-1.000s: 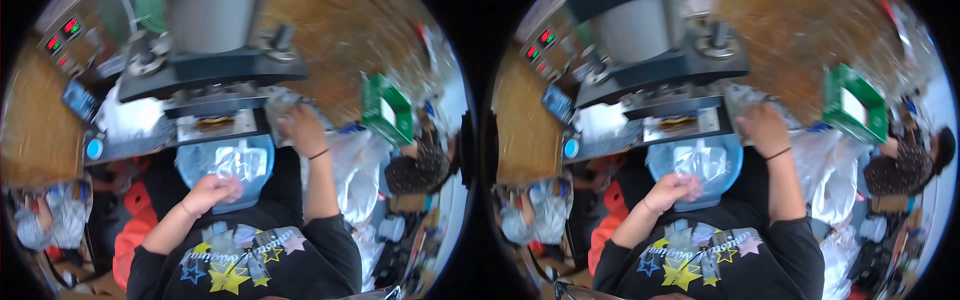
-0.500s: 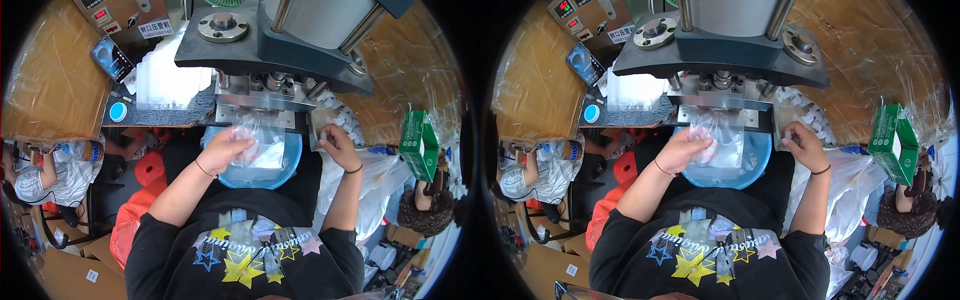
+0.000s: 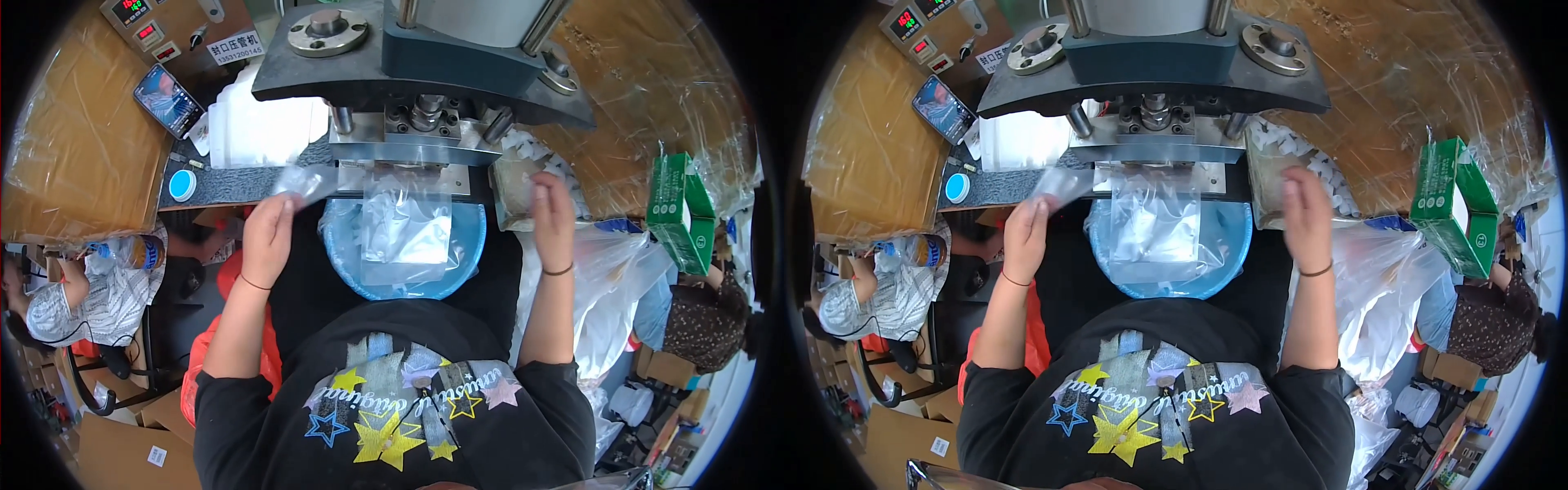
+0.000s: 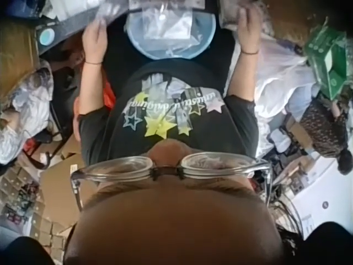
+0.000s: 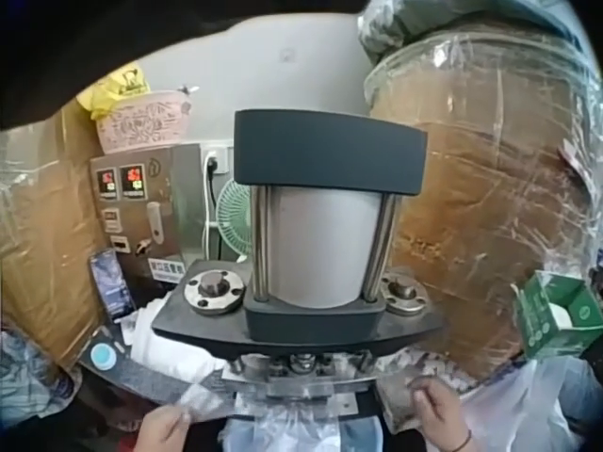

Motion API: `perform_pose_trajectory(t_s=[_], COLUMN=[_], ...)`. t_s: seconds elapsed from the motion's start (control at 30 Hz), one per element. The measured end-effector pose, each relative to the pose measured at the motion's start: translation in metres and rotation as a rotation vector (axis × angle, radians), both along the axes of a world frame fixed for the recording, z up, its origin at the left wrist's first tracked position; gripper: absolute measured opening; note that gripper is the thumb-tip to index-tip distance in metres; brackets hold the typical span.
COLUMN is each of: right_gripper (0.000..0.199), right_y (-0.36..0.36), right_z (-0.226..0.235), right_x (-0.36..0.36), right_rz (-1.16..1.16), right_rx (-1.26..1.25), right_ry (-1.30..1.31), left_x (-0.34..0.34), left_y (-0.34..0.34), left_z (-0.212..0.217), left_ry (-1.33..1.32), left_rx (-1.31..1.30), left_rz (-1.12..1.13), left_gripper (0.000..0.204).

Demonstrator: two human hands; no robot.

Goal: The person is using a heat sealer to seal plastic bags and then prepares a cardboard box for packaging.

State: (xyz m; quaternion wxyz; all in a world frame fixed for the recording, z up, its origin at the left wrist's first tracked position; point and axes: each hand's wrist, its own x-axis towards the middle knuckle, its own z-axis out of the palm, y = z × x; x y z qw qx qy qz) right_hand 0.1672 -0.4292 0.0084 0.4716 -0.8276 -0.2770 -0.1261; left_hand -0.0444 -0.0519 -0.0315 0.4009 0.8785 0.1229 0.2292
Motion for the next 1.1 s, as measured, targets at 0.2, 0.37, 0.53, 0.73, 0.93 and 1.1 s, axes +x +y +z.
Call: perform_pose_trajectory(t_s=[0.2, 0.37, 0.53, 0.73, 0.93, 1.1], right_gripper=[0.012, 0.014, 0.019, 0.017, 0.020, 0.019], right_y=[0.067, 0.094, 0.067, 0.045, 0.020, 0.028], right_z=[0.029, 0.049, 0.054, 0.043, 0.017, 0.004], right_x=[-0.046, -0.049, -0.034, -0.018, -0.023, -0.039], right_rz=[0.481, 0.458, 0.552, 0.331, 0.323, 0.349], right_rx=[-0.045, -0.004, -0.236, -0.167, -0.058, -0.108], right_ry=[0.085, 0.026, -0.024, 0.015, 0.148, 0.311], left_x=[0.017, 0.022, 0.019, 0.023, 0.058, 0.068], left_y=[-0.069, -0.104, -0.120, -0.127, -0.092, -0.084], left_z=[0.011, 0.008, 0.008, -0.006, -0.008, -0.017], left_ry=[0.091, 0.232, 0.405, 0.536, 0.390, 0.345], left_rx=[-0.513, -0.605, -1.170, -1.324, -1.400, -1.450], left_rz=[-0.251, -0.393, -0.671, -0.697, -0.442, -0.451], left_gripper=[0.013, 0.016, 0.023, 0.024, 0.021, 0.016])
